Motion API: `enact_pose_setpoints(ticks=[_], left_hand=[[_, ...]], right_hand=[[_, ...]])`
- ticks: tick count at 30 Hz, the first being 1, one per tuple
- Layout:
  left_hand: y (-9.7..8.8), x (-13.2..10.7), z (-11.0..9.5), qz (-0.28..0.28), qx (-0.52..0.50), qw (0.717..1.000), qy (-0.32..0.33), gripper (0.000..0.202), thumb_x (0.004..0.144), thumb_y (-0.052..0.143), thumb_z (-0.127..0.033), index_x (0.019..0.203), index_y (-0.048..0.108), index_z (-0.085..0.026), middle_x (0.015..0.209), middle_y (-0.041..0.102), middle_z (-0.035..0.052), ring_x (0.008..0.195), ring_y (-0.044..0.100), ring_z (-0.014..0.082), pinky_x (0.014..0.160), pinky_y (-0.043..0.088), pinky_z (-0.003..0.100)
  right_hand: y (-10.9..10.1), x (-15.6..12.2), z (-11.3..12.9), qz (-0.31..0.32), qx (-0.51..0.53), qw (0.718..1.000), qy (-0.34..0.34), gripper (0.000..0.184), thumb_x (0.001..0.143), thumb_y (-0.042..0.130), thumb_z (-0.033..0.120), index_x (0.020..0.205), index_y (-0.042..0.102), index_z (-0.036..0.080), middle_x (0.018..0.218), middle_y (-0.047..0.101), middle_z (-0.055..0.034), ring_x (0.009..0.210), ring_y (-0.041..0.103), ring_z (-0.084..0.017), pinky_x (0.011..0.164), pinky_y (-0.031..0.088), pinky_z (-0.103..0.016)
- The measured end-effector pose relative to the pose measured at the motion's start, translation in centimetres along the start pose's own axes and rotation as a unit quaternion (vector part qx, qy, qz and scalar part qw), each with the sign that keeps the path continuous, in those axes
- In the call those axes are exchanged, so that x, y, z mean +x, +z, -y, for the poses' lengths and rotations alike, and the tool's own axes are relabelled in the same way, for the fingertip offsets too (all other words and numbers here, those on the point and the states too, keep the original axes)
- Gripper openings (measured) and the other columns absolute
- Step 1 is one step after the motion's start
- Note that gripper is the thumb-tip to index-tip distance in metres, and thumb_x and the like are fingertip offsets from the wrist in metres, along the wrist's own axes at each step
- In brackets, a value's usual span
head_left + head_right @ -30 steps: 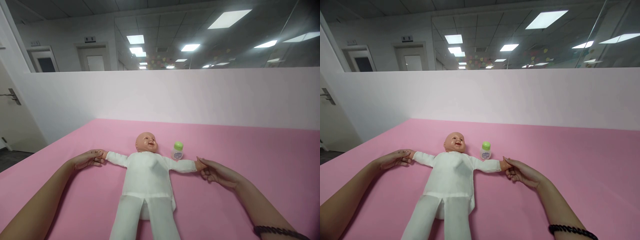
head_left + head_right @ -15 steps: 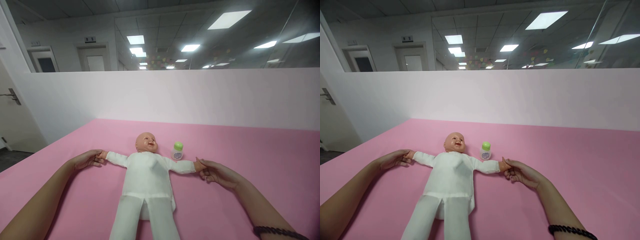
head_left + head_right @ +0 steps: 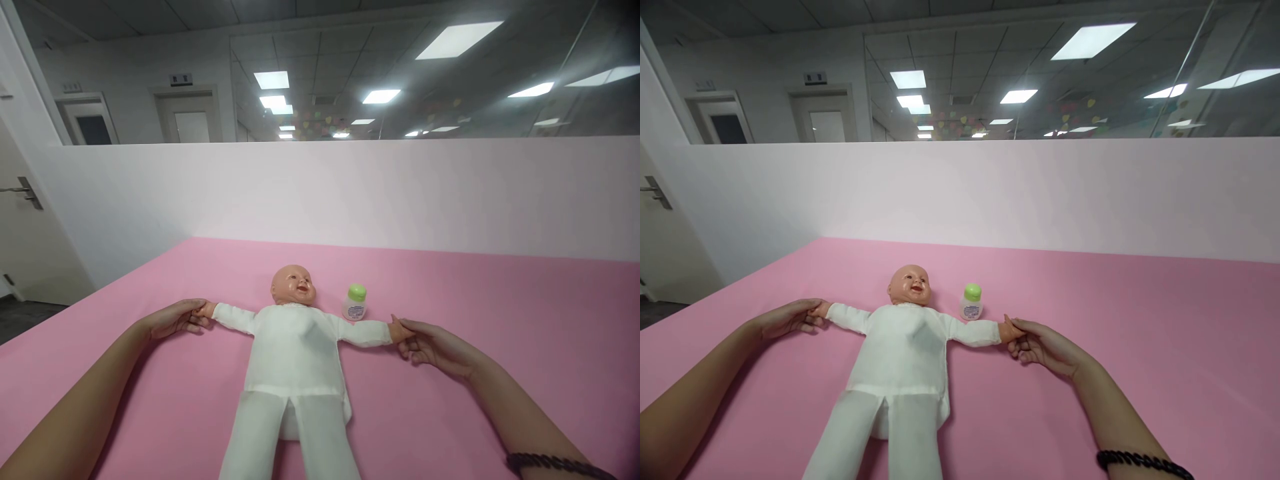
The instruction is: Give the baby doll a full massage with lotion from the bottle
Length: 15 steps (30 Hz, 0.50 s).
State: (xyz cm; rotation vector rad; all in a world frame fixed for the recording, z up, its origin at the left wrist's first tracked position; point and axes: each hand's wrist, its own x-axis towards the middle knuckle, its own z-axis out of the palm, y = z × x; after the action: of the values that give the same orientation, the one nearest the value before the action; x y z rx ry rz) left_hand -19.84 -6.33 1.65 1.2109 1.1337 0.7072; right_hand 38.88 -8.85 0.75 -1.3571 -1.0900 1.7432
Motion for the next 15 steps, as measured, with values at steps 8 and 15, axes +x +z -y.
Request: enact_pose_setpoints(ticks=[8,15], left_hand=[[-0.01,-0.25,0.00,0.023,0.035,0.999,0.009,0.039,0.082,0.070,-0.049,0.110,0.068,-0.021,0.105,0.072,0.0130,0.103,0.067,0.0273,0.093,0.055,0.036],[-0.38,0.05,0.36,0.025,0.036,0.999,0.006,0.040,0.088,0.064,-0.051,0.113,0.065,-0.020,0.108,0.072,0.0131,0.104,0.066,0.0250,0.094,0.054,0.036]], right_hand=[[-0.50,0.31,-0.23,0.005,-0.006,1.000,-0.014,0.035,0.087,0.065,0.045,0.091,0.065,0.011,0.074,0.061,-0.0077,0.066,0.057,-0.014,0.058,0.052,-0.022],[0.21,0.11,0.07,-0.011,-0.030,0.999,-0.009,0.044,0.085,0.066,0.055,0.084,0.063,0.011,0.073,0.061,-0.0073,0.063,0.055,-0.012,0.055,0.049,-0.020]])
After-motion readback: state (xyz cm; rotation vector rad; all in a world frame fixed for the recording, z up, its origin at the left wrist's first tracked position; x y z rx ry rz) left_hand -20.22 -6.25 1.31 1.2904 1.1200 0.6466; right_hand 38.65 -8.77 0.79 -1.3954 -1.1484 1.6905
